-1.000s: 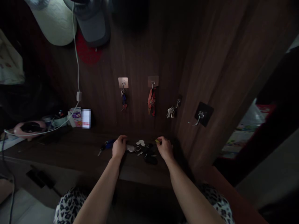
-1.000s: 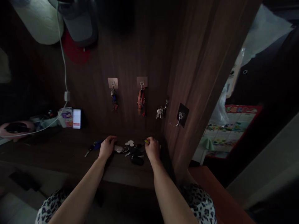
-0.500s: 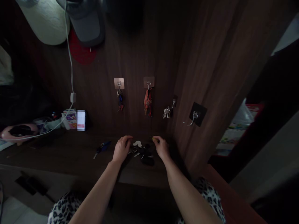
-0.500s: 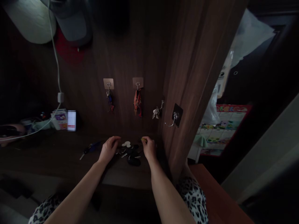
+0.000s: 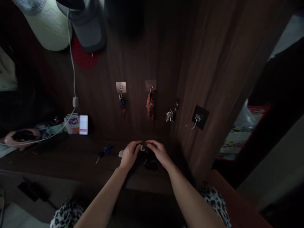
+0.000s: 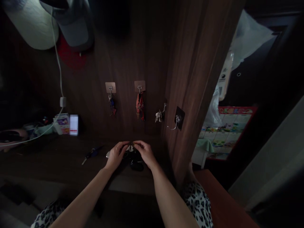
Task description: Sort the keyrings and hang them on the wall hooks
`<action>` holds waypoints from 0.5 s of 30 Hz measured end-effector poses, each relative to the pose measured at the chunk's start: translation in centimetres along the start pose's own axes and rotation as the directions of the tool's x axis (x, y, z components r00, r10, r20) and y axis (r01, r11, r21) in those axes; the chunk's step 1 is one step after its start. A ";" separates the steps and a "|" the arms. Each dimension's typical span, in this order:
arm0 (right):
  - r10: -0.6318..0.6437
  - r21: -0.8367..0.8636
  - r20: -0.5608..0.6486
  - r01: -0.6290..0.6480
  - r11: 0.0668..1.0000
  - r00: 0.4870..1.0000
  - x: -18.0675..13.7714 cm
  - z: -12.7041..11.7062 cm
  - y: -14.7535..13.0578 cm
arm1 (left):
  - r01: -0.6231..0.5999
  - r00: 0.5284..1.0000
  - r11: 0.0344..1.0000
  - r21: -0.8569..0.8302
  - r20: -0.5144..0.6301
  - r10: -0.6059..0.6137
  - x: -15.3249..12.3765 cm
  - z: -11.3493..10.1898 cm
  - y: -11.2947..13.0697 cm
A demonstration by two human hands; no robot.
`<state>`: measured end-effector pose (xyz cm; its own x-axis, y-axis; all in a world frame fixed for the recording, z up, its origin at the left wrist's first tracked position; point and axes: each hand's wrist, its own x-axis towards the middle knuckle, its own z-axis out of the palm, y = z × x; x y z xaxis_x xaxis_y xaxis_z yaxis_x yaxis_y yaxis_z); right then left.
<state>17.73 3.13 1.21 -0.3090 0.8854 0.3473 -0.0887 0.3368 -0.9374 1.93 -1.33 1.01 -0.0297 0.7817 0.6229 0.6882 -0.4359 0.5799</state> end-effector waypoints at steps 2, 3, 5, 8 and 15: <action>0.004 0.006 0.026 -0.004 1.000 1.000 0.0 0.1 0.0 | 0.010 1.000 1.000 -0.004 -0.013 -0.011 0.0 0.0 -0.2; 0.006 0.009 0.035 -0.007 1.000 0.999 0.0 0.2 0.0 | 0.016 1.000 1.000 -0.005 -0.021 -0.017 0.0 -0.1 -0.3; 0.011 0.010 0.046 -0.011 1.000 0.999 0.0 0.3 0.1 | 0.032 0.999 0.999 -0.005 -0.030 -0.032 -0.1 -0.1 -0.4; 0.021 0.002 0.054 -0.021 1.000 0.998 0.1 0.4 0.1 | 0.059 0.997 0.998 -0.001 -0.040 -0.059 -0.1 -0.1 -0.5; 0.041 0.008 0.040 -0.042 0.999 0.998 0.0 0.5 -0.1 | 0.072 0.996 0.997 0.030 -0.057 -0.071 -0.1 0.0 -0.5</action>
<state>17.26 2.91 1.32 -0.3502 0.8849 0.3070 -0.0833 0.2971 -0.9512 1.59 -1.18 0.69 -0.1192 0.7841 0.6091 0.7056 -0.3647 0.6075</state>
